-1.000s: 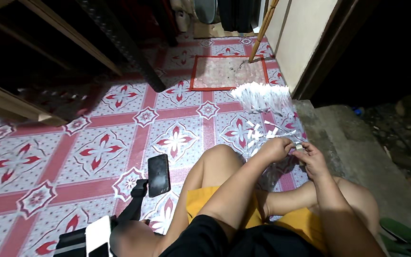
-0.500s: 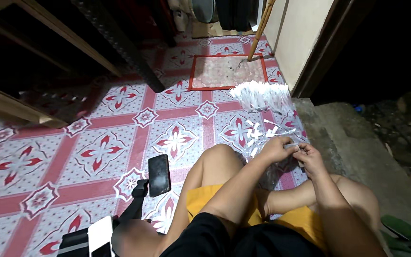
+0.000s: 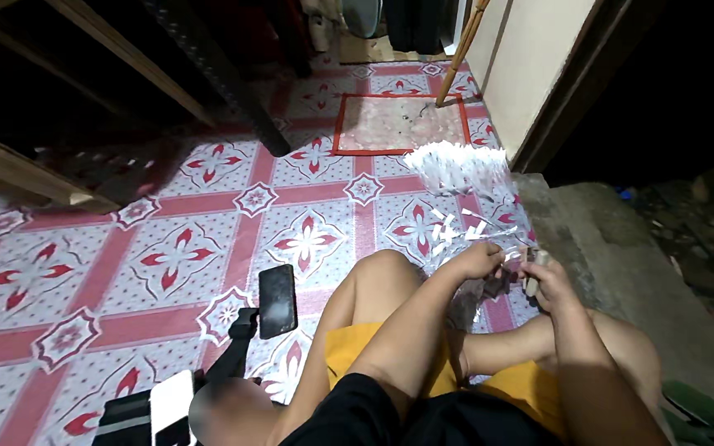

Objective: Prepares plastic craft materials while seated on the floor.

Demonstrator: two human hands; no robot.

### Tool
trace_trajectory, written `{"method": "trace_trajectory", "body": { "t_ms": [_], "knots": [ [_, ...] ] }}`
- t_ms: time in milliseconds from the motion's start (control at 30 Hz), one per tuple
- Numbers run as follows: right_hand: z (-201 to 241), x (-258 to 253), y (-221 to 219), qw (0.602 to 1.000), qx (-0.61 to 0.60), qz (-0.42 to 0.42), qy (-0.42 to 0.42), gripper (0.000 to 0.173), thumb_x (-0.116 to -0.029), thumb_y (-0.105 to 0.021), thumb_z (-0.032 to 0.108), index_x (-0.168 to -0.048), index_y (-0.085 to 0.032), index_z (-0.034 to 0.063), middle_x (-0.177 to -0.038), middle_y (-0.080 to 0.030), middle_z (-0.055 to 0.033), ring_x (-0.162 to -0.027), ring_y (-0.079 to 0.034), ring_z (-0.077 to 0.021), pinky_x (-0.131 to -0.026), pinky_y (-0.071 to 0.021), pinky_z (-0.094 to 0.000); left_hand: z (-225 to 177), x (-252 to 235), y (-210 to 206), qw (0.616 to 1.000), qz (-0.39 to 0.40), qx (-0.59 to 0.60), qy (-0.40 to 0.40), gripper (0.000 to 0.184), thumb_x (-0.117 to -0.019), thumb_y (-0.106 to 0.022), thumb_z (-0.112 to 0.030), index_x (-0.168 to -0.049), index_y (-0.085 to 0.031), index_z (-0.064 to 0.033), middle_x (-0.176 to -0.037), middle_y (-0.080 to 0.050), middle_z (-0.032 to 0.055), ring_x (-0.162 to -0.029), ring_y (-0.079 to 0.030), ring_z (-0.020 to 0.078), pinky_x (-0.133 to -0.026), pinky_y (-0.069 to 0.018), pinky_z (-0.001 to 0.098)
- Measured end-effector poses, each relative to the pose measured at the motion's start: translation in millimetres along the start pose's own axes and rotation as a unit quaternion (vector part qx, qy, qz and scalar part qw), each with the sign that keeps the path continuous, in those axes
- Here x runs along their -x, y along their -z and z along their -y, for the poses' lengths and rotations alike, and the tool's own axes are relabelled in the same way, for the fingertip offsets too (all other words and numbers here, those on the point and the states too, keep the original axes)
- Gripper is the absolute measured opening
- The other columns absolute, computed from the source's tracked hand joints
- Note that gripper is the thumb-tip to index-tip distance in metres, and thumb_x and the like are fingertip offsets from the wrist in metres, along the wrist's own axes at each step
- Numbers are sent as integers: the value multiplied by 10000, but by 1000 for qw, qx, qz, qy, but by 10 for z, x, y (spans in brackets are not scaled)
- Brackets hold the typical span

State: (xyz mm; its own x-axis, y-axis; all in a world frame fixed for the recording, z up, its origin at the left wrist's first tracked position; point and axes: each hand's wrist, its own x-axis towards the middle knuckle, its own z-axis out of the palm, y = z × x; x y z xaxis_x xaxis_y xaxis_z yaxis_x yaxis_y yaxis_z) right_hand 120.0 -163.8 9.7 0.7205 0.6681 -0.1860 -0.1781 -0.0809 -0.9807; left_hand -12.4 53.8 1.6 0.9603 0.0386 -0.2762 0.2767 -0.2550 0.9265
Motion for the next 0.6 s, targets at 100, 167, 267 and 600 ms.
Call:
{"method": "trace_trajectory", "body": {
  "t_ms": [100,167,267,600],
  "knots": [
    [165,-40,84,999,4,-40,18,497,-839,-824,258,-1245,-598,80,-931,-677,-88,-761,-677,-200,-674,-616,-408,-25,-19,-3,1000,5,5,-15,469,-1085,-365,-540,-1211,-665,-202,-842,-712,1,-652,-660,123,-598,-572,314],
    [322,-23,3,997,45,-48,43,489,-813,-853,249,-1204,-616,77,-1011,-708,-97,-842,-693,-220,-701,-620,-418,-79,-5,-21,1000,9,-4,-25,470,-1081,-361,-555,-1200,-661,-214,-829,-706,-3,-636,-656,126,-578,-573,321],
    [569,42,-171,976,190,-80,67,484,-770,-878,301,-1158,-633,149,-989,-701,-10,-871,-686,-145,-718,-614,-365,-213,48,-56,998,21,-13,-59,460,-1081,-362,-558,-1220,-645,-224,-822,-697,2,-636,-660,138,-581,-586,343],
    [1582,542,460,852,431,-50,294,366,-945,-725,361,-1286,-631,266,-1156,-670,89,-1007,-648,-60,-810,-584,-278,-1186,1053,503,981,-123,15,-151,362,-1054,-564,-351,-1324,-666,-131,-1254,-698,38,-1136,-670,148,-1028,-540,403]
  ]
}}
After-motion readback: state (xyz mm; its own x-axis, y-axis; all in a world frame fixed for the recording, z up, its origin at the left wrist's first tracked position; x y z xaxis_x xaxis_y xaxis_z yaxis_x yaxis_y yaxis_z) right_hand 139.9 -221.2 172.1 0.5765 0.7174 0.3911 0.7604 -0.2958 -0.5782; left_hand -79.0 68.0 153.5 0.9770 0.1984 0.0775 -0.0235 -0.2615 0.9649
